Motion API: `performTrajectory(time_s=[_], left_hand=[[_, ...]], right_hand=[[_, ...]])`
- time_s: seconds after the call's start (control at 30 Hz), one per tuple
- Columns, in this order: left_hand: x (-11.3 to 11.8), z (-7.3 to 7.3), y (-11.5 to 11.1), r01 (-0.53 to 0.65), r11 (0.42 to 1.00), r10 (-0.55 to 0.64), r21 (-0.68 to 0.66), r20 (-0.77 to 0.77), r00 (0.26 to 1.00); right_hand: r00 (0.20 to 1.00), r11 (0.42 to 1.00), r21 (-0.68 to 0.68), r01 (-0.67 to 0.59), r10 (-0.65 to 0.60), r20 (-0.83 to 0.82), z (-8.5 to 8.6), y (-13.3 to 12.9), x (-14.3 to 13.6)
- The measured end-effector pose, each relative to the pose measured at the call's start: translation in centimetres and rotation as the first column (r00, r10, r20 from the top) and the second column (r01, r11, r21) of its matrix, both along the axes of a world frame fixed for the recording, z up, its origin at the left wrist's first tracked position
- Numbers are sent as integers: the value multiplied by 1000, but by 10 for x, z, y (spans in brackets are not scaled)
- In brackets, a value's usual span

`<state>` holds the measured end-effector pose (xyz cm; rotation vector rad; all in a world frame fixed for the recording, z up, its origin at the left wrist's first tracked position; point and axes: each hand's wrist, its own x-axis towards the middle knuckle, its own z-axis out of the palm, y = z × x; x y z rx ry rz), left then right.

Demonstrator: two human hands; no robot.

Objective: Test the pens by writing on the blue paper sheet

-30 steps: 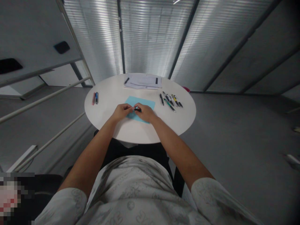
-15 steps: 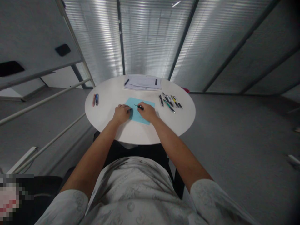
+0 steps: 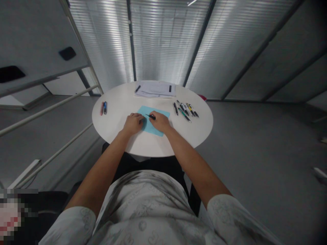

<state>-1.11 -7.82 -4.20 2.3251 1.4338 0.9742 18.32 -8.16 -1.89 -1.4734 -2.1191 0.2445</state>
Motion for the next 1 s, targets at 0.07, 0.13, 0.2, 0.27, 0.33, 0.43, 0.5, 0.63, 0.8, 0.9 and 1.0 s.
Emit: performTrajectory(time_s=[0.07, 0.13, 0.2, 0.27, 0.33, 0.43, 0.5, 0.63, 0.8, 0.9, 1.0], left_hand=[[1, 0, -1, 37, 999, -34, 35, -81, 996], [2, -1, -1, 75, 996, -68, 43, -138, 988], [2, -4, 2, 119, 992, -113, 30, -143, 983], [0, -7, 6, 155, 988, -152, 14, -127, 980], [-1, -10, 10, 158, 987, -158, -11, -93, 983], [-2, -10, 12, 97, 995, -98, -14, -47, 994], [-2, -7, 10, 2, 1000, -2, 11, -35, 999], [-2, -2, 4, -192, 981, 193, 17, -22, 981], [-2, 0, 4, -202, 979, 202, 14, 13, 979], [-4, 2, 6, -182, 983, 183, -19, 94, 979], [-6, 5, 6, -154, 986, 163, -62, 166, 973]], right_hand=[[1000, 1000, 7, 18, -18, 14, 0, 0, 0], [998, 999, 13, 53, -53, 31, 0, 0, 1], [996, 997, 12, 76, -76, 53, -1, 0, 2], [994, 997, -3, 82, -82, 79, -1, 0, 2], [992, 996, -19, 85, -83, 98, 0, -1, 2], [991, 996, -27, 83, -80, 108, 2, -1, 2], [991, 996, -31, 81, -77, 111, 3, -1, 1], [991, 996, -31, 84, -80, 109, 2, 0, 2], [992, 997, -26, 75, -72, 101, 0, 0, 2], [995, 998, -25, 51, -49, 89, 1, -1, 2], [999, 1000, -11, 2, -1, 54, 3, -2, 1]])
